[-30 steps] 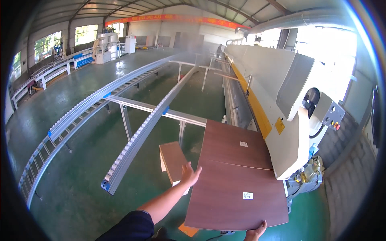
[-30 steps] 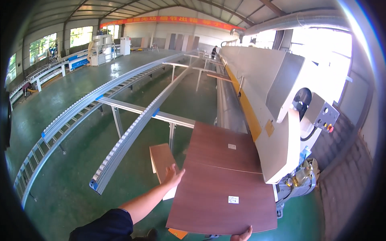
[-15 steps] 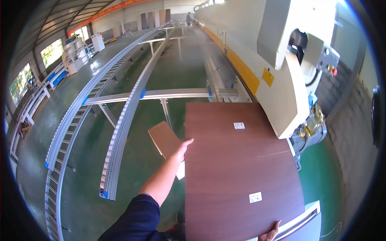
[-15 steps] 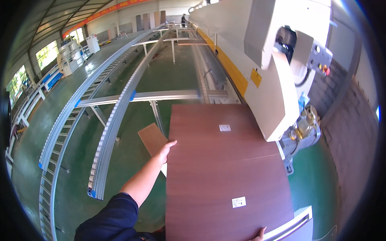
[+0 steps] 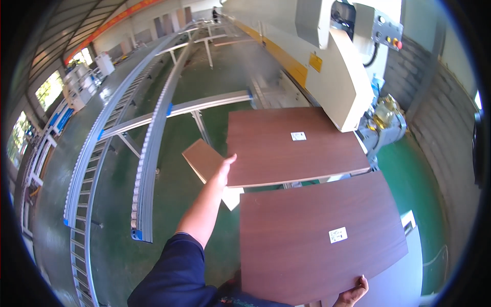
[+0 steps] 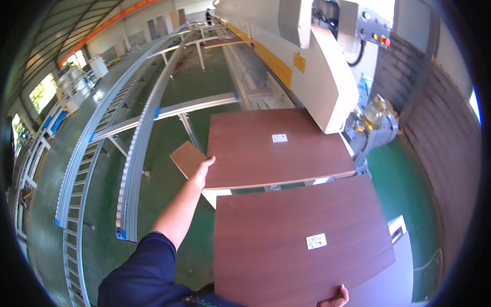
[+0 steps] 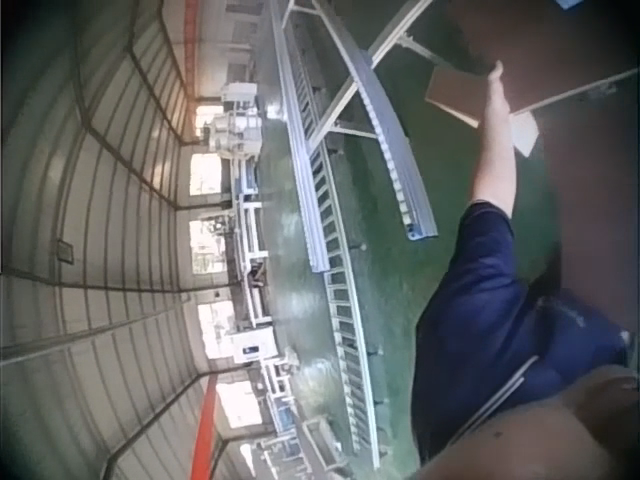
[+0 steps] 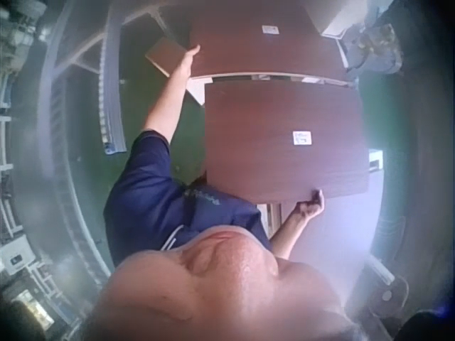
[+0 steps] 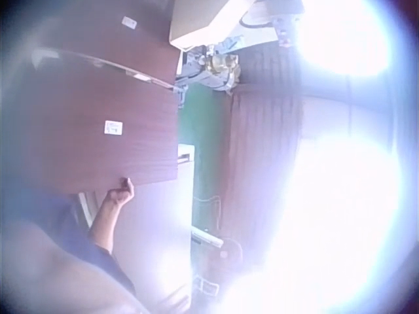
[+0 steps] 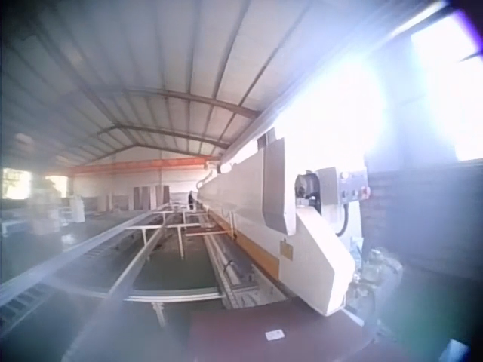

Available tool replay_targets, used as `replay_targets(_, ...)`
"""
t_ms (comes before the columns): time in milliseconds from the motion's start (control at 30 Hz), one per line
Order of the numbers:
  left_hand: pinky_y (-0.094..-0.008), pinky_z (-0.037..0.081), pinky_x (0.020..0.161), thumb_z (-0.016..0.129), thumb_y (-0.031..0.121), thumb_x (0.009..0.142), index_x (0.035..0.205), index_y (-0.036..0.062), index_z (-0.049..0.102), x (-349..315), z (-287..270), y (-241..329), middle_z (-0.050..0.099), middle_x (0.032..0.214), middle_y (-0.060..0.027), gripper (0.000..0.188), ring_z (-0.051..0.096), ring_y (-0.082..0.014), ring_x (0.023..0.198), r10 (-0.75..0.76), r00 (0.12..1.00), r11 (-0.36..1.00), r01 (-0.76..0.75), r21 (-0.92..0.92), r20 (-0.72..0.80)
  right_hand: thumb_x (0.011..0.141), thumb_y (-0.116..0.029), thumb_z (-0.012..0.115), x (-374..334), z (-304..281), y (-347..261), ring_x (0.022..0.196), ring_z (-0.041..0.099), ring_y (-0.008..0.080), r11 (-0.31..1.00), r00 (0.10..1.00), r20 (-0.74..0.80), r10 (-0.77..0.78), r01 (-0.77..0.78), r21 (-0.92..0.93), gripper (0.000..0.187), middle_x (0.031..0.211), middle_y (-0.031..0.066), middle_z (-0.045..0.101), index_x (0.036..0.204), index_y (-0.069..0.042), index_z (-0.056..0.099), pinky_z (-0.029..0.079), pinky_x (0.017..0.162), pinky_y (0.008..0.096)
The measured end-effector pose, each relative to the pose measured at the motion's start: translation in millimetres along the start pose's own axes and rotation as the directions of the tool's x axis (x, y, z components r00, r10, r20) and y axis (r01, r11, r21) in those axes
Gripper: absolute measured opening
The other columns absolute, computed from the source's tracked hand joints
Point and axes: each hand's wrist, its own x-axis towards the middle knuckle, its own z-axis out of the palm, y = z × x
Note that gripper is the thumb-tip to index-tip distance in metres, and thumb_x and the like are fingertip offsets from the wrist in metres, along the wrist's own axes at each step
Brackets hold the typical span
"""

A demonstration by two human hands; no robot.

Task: The person picks up wooden boards from a stack and feeds them one by one into an industrial edge-banding machine, then hands the processed boards to a second person who stacks them.

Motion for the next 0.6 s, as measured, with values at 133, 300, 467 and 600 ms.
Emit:
replay_targets(133,-0.0476,0.039,0.109,0.064,0.045,0.093,0.144,0.0078,0.048,-7.3,-16.1,-2.3,0.052,0.144,-0.0151,0.065,0.049,-0.0297,0.132,0.069,0.99,0.997,-0.064,-0.041,0.123,0.083,-0.021,0.062,-71.4,-14.3,-9.5,0.102,0.062,0.0262,0.997,0.996,-0.083,-0.038,0.043,0.056,0.023,0.104,0.0087,0.069,0.098,-0.004,0.067,0.048,0.096,0.0401)
replay_targets(300,-0.0481,0.037,0.111,0.067,0.049,0.089,0.142,0.0032,0.048,-2.0,0.4,-29.3,0.053,0.143,-0.016,0.073,0.048,-0.0303,0.133,0.069,0.995,0.997,-0.072,0.039,0.079,0.081,-0.019,0.062,-185.9,-24.0,-15.6,0.102,0.062,0.0288,0.951,0.933,-0.276,-0.231,0.276,0.139,0.022,0.104,0.0099,0.068,0.097,-0.004,0.067,0.046,0.098,0.0438)
replay_targets(467,-0.0417,0.034,0.114,0.066,0.046,0.092,0.146,0.0004,0.042,17.0,-54.4,-42.1,0.049,0.145,-0.0131,0.074,0.045,-0.025,0.134,0.126,0.973,0.991,-0.115,-0.068,0.193,0.078,-0.015,0.059,-251.1,-118.0,-18.1,0.109,0.06,0.0312,0.872,0.889,-0.331,-0.315,0.409,0.269,0.031,0.112,0.0126,0.068,0.104,0.0,0.067,0.046,0.101,0.0456)
replay_targets(600,-0.0429,0.044,0.106,0.059,0.045,0.097,0.137,0.001,0.052,-28.1,-2.7,-62.8,0.058,0.136,-0.0134,0.06,0.055,-0.028,0.124,0.097,0.96,0.993,-0.074,-0.096,0.263,0.077,-0.011,0.059,-287.3,-180.2,-33.3,0.106,0.062,0.0301,0.776,0.788,-0.501,-0.358,0.55,0.309,0.025,0.107,0.0114,0.069,0.099,-0.002,0.067,0.047,0.099,0.0457)
